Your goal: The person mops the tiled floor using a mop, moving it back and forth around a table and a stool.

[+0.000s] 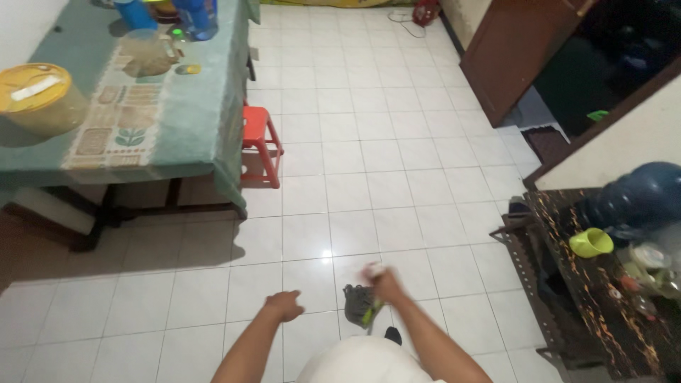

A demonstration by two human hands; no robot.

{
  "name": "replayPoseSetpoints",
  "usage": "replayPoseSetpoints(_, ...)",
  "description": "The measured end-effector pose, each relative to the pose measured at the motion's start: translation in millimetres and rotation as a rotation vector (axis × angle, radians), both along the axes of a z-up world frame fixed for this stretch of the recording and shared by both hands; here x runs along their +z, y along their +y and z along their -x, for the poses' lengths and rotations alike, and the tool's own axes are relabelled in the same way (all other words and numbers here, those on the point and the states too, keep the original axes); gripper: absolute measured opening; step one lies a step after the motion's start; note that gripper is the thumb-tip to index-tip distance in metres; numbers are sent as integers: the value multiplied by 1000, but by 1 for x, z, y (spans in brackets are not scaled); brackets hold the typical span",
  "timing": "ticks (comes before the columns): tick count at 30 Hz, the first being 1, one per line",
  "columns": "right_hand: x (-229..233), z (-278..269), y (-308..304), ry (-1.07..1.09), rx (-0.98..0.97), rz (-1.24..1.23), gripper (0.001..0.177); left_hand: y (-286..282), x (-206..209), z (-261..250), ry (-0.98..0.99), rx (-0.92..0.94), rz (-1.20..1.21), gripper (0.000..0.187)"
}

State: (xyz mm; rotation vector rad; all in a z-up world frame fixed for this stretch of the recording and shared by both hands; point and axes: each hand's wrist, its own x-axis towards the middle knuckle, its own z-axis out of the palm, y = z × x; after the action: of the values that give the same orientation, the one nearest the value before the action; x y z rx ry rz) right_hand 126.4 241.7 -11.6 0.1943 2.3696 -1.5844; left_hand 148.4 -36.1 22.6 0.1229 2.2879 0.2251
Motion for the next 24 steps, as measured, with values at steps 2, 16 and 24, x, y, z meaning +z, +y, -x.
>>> replayPoseSetpoints(2,51,-29,-53,140,297,149,5,31,15,9,56,-95,-55,58)
replayPoseSetpoints(16,14,-23,165,0,119,342,14,94,11,-34,140,70,-234,53)
replayPoseSetpoints(24,50,-31,395,217,-656,436,17,130,5,-29,102,87,-106,49)
